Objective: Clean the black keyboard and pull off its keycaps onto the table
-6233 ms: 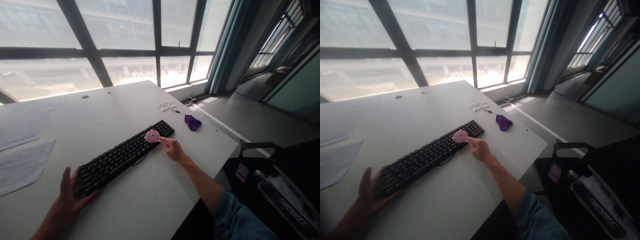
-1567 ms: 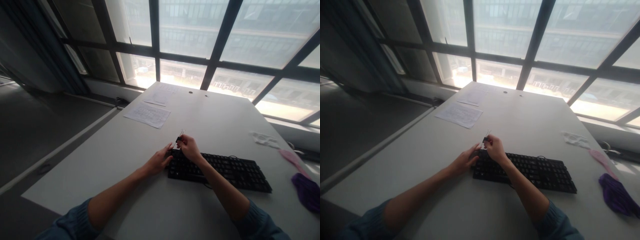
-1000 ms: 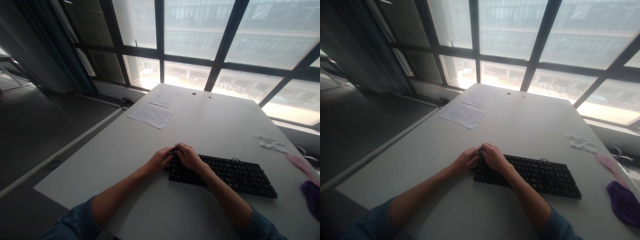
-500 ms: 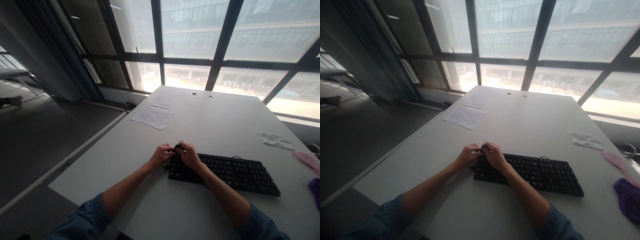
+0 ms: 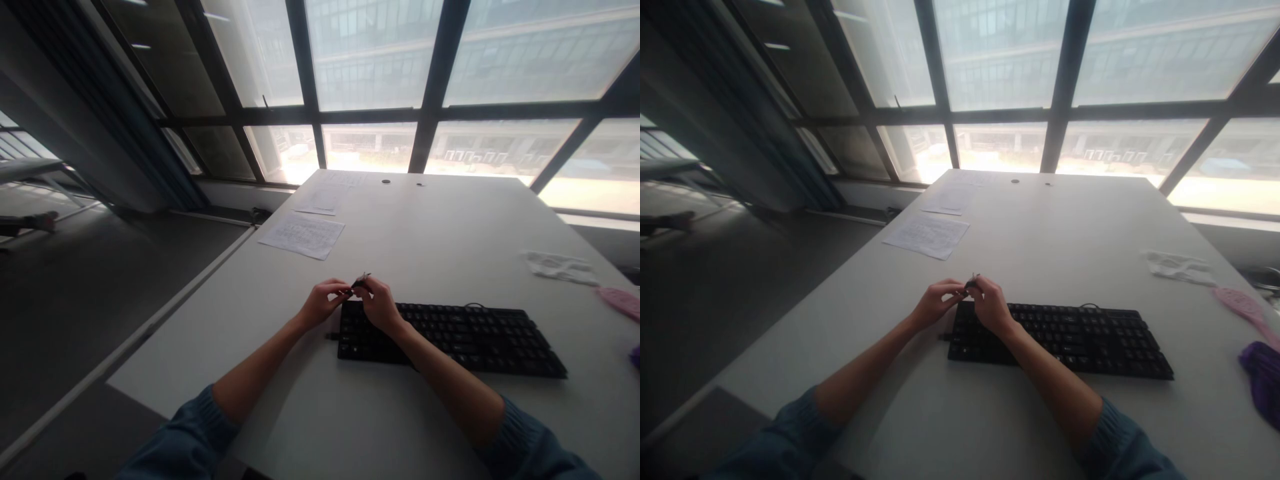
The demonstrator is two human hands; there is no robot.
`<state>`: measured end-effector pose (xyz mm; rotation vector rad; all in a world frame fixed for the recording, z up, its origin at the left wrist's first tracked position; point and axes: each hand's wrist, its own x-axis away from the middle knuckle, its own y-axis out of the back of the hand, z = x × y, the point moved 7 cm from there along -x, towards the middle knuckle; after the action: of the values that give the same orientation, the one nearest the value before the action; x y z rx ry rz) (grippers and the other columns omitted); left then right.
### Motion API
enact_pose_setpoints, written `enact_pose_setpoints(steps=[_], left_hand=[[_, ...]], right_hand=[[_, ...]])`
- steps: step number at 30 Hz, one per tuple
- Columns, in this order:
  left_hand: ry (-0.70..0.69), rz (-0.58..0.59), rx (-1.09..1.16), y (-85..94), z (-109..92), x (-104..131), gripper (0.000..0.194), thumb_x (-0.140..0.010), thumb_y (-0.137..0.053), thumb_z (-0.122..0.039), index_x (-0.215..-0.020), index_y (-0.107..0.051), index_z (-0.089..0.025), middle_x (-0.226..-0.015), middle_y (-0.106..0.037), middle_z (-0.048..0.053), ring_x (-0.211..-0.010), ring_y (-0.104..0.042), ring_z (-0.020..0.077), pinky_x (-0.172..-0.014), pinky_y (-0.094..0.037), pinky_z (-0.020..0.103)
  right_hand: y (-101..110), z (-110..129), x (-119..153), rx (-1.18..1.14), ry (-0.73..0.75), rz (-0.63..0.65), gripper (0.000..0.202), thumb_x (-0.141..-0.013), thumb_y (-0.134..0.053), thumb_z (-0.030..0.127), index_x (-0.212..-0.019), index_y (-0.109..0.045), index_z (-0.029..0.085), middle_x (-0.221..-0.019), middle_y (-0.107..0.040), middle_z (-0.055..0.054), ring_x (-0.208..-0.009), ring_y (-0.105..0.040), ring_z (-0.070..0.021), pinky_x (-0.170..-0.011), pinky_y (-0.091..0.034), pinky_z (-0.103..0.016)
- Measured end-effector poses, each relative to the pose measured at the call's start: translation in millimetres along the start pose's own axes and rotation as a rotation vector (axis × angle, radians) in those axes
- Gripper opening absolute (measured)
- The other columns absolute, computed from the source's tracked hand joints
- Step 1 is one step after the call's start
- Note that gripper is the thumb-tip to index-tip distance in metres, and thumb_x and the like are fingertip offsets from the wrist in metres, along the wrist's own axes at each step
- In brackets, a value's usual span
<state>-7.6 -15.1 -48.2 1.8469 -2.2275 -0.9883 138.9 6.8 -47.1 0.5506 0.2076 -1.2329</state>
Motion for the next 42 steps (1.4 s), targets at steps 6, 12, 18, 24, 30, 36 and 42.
enact_pose_setpoints(steps=[6,12,18,24,30,36,42], left_hand=[[-0.115,0.02,-0.169,-8.1,-9.1,-11.9,0.02,-0.092,-0.057,-0.025,-0.104,-0.072,-0.019,-0.096,-0.065,0.008,-0.089,-0.061,0.0169,-0.084,-0.052,0.031],[-0.022,-0.106,-0.192,-8.6,-5.1,-14.1,0.019,-0.091,-0.058,-0.028,-0.096,-0.073,-0.018,-0.093,-0.067,0.007,-0.082,-0.062,0.0159,-0.077,-0.051,0.027],[0.012,-0.067,-0.124,-10.6,-5.1,-9.4,0.025,-0.095,-0.055,-0.034,-0.104,-0.073,-0.019,-0.091,-0.072,0.006,-0.081,-0.064,0.0164,-0.076,-0.051,0.027],[0.032,-0.024,-0.125,-7.5,3.7,-10.2,0.024,-0.092,-0.06,-0.038,-0.092,-0.075,-0.018,-0.089,-0.071,0.006,-0.082,-0.063,0.0172,-0.08,-0.05,0.029],[0.301,-0.064,0.245,2.6,41.4,-6.8,0.037,-0.081,-0.071,-0.041,-0.105,-0.074,-0.014,-0.093,-0.076,0.01,-0.083,-0.068,0.0196,-0.081,-0.056,0.034],[0.24,-0.213,0.026,21.4,67.8,-48.7,0.025,-0.08,-0.071,-0.027,-0.101,-0.076,-0.014,-0.106,-0.072,0.01,-0.087,-0.069,0.018,-0.082,-0.057,0.031],[0.213,-0.203,-0.209,14.9,87.3,-112.2,0.049,-0.075,-0.071,-0.008,-0.123,-0.066,-0.015,-0.093,-0.075,0.006,-0.075,-0.064,0.0142,-0.081,-0.054,0.029]], right_hand=[[5.2,0.1,-0.7,-0.01,-0.009,-0.048,0.012,-0.09,-0.049,0.019,-0.082,-0.058,0.02,-0.078,-0.063,-0.002,-0.074,-0.058,-0.0166,-0.072,-0.044,-0.028],[3.3,-4.4,-1.2,-0.012,-0.009,-0.064,0.013,-0.09,-0.046,0.019,-0.087,-0.059,0.02,-0.082,-0.064,-0.004,-0.076,-0.059,-0.0172,-0.074,-0.046,-0.029],[1.4,-2.2,-3.7,-0.008,-0.006,-0.016,0.014,-0.09,-0.046,0.021,-0.082,-0.057,0.02,-0.077,-0.061,-0.002,-0.073,-0.056,-0.0169,-0.072,-0.044,-0.028],[-1.0,-2.8,-4.0,-0.017,-0.012,0.028,0.013,-0.088,-0.047,0.02,-0.081,-0.057,0.02,-0.074,-0.06,-0.001,-0.071,-0.054,-0.0155,-0.07,-0.042,-0.027],[0.7,-14.2,-3.8,-0.108,-0.088,-0.049,0.012,-0.089,-0.047,0.024,-0.088,-0.058,0.019,-0.076,-0.064,-0.002,-0.071,-0.06,-0.0163,-0.071,-0.048,-0.029],[1.2,-30.0,-4.3,-0.236,-0.183,-0.127,0.015,-0.088,-0.052,0.03,-0.095,-0.057,0.019,-0.077,-0.066,-0.004,-0.069,-0.064,-0.0179,-0.067,-0.053,-0.031],[4.4,-29.8,-3.9,-0.232,-0.184,-0.183,0.013,-0.088,-0.051,0.03,-0.094,-0.057,0.019,-0.076,-0.066,-0.004,-0.068,-0.063,-0.0178,-0.065,-0.053,-0.031]])
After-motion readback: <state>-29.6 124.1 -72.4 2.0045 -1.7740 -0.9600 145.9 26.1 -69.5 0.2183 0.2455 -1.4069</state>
